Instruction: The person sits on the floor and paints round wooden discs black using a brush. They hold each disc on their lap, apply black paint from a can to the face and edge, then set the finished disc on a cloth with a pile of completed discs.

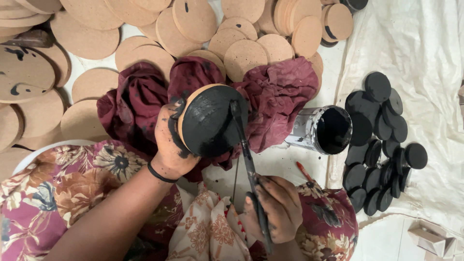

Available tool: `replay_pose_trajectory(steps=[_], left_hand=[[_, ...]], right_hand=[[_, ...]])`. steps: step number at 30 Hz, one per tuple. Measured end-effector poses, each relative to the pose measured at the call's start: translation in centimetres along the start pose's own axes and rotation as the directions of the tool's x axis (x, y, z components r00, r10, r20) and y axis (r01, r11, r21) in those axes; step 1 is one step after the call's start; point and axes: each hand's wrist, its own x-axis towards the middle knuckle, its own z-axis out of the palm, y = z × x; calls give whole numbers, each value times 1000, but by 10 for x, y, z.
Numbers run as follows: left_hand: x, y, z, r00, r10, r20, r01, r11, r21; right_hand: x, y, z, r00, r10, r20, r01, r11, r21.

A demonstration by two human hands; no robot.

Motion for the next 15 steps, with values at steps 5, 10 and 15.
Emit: replay_pose_trajectory(steps=[5, 10, 15], left_hand=[[2, 1, 5, 1000, 17, 22, -17, 1000, 2], [-2, 4, 8, 1000, 17, 19, -17, 1000, 5], [-4, 4, 6, 1000, -7, 31, 7, 1000, 2]], right_hand=[[-3, -4, 7, 996, -90, -5, 90, 987, 134], [-14, -10, -9, 998, -60, 29, 58, 995, 83], [-16, 8, -1, 992, 81, -93, -78, 996, 38]])
